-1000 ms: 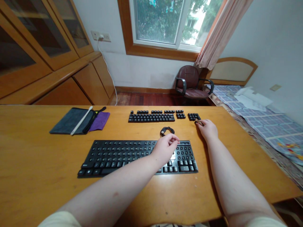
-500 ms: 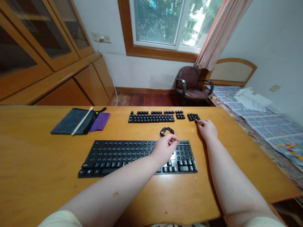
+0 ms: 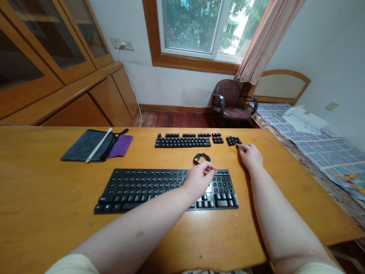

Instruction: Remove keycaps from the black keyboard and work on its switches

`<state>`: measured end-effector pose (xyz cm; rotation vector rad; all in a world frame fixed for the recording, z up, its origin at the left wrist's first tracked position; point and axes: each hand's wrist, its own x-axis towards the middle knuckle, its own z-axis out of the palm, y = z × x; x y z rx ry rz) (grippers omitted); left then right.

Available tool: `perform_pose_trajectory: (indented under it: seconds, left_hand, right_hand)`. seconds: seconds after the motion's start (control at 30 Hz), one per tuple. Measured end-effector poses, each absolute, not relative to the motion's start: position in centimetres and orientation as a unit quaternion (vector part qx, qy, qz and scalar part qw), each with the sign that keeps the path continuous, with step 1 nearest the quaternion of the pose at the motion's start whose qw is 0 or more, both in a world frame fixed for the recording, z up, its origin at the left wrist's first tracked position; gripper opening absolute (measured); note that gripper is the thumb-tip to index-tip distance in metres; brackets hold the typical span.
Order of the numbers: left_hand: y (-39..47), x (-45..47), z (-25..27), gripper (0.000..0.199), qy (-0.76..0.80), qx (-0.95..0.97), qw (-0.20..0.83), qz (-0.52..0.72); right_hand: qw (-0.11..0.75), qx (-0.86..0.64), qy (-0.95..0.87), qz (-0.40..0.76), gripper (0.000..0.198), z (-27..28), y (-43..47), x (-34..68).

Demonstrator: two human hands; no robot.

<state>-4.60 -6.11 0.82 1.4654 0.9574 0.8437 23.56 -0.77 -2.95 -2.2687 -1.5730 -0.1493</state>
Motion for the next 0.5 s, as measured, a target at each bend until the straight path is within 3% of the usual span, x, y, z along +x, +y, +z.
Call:
perform_pose_trajectory:
  seconds: [0.5]
  left_hand:
    - [-5.99, -4.6, 0.69, 0.009, 0.403, 0.628, 0.562, 0.356]
  right_hand:
    - [0.185, -0.818, -0.542, -0.059, 0.034, -3.12, -0.67, 23.85]
